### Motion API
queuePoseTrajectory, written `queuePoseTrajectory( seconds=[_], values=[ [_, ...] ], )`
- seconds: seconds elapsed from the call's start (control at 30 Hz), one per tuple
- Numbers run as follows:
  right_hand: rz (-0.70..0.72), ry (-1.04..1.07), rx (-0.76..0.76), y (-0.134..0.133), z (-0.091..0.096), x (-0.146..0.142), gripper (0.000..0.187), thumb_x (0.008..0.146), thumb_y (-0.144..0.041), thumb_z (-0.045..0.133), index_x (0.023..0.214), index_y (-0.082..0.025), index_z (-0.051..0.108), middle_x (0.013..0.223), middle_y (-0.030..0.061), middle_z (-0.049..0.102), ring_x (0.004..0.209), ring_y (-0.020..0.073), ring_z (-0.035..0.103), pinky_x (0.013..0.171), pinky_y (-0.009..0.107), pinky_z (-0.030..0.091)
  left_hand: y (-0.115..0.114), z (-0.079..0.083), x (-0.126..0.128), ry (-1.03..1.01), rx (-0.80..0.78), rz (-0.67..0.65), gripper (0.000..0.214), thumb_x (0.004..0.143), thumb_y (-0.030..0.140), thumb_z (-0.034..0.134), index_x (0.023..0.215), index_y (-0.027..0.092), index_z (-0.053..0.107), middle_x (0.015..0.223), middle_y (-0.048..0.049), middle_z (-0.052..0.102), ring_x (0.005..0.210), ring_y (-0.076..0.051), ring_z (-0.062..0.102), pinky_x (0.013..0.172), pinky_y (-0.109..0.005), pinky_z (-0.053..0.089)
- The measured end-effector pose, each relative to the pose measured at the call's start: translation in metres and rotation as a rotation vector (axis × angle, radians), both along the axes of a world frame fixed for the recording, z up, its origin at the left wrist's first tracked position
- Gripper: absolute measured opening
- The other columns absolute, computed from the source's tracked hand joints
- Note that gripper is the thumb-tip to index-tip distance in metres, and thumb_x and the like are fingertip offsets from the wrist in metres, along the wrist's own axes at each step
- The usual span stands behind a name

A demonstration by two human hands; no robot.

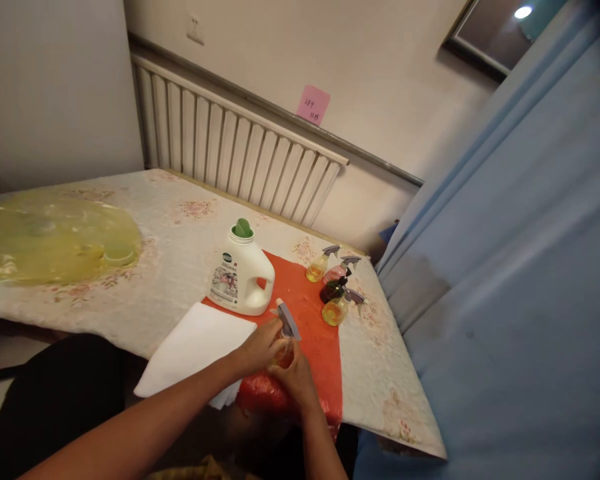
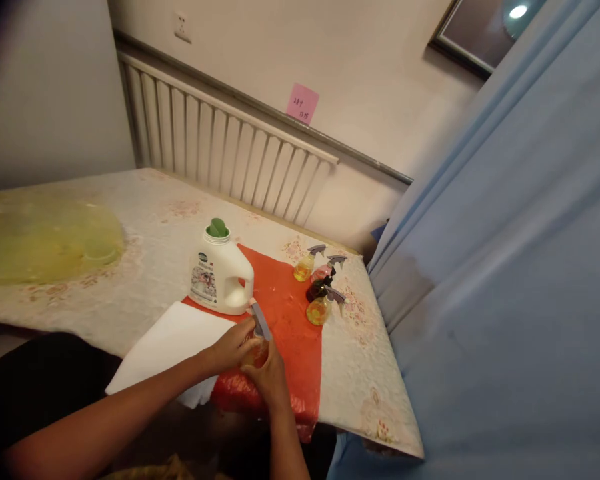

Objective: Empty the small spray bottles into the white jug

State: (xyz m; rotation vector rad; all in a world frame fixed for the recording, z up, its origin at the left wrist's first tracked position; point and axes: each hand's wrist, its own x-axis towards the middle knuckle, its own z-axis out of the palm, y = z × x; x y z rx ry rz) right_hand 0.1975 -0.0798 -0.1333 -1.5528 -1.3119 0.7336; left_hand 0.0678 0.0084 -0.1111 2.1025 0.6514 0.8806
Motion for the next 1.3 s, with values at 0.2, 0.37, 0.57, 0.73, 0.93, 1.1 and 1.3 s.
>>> queuePoseTrajectory(
  seconds=[0.2,0.37,0.57,0.73,0.93,1.1,1.3],
  values=[
    [-0.075,0.029,0.094,-0.005,0.024,0.024,0.070,0.065,-0.020,0.077,0.133,-0.022,0.057,0.132,0.0104,0.062,0.118,0.0281,0.060,0.098,0.042,0.049,-0.006,-0.003,0.001,0.023,0.001,-0.001,0.021,0.088,0.026,0.049,0.106,0.018,0.057,0.100,-0.0072,0.063,0.090,-0.024,0.059,0.082,-0.037,0.047],
    [-0.040,-0.057,0.231,0.007,0.048,0.016,0.033,0.077,-0.025,0.069,0.110,-0.022,0.071,0.113,0.0076,0.071,0.105,0.0247,0.064,0.095,0.039,0.048,-0.005,-0.004,0.004,-0.019,0.004,0.011,0.021,0.084,0.021,0.050,0.104,0.018,0.055,0.099,-0.0066,0.063,0.088,-0.023,0.059,0.080,-0.035,0.048],
    [-0.058,-0.011,0.230,0.013,0.042,0.004,0.021,0.078,-0.023,0.067,0.098,-0.021,0.071,0.102,0.0053,0.071,0.098,0.0220,0.064,0.090,0.034,0.048,-0.005,-0.008,0.001,-0.086,-0.030,-0.014,0.021,0.085,0.028,0.056,0.104,0.019,0.058,0.100,-0.0059,0.063,0.093,-0.023,0.061,0.082,-0.034,0.048],
    [-0.125,0.092,0.195,0.016,0.033,0.002,0.021,0.073,-0.028,0.071,0.092,-0.020,0.066,0.091,0.0033,0.069,0.087,0.0206,0.065,0.083,0.033,0.051,-0.009,-0.012,-0.001,-0.124,-0.049,-0.014,0.034,0.079,0.027,0.063,0.112,0.020,0.059,0.108,-0.0058,0.064,0.101,-0.024,0.061,0.090,-0.036,0.047],
    [-0.126,0.156,0.208,0.016,0.040,0.000,0.024,0.072,-0.032,0.073,0.092,-0.020,0.066,0.094,0.0039,0.070,0.089,0.0211,0.066,0.084,0.033,0.051,-0.009,-0.014,-0.002,-0.083,-0.094,-0.003,0.035,0.076,0.023,0.063,0.110,0.020,0.060,0.107,-0.0052,0.065,0.100,-0.024,0.061,0.090,-0.037,0.047],
    [-0.055,0.152,0.153,0.011,0.045,0.003,0.026,0.078,-0.033,0.069,0.100,-0.020,0.069,0.096,0.0030,0.072,0.091,0.0216,0.065,0.085,0.033,0.049,-0.004,-0.023,-0.001,-0.031,-0.084,0.038,0.031,0.075,0.026,0.065,0.105,0.019,0.058,0.103,-0.0062,0.064,0.096,-0.025,0.060,0.087,-0.039,0.047],
    [-0.019,0.151,0.141,0.011,0.045,0.005,0.024,0.081,-0.031,0.064,0.102,-0.021,0.069,0.100,0.0022,0.072,0.094,0.0207,0.064,0.087,0.031,0.046,-0.003,-0.023,0.000,-0.022,-0.089,0.044,0.033,0.075,0.026,0.066,0.106,0.018,0.057,0.104,-0.0074,0.064,0.099,-0.027,0.059,0.090,-0.040,0.045]
  ],
)
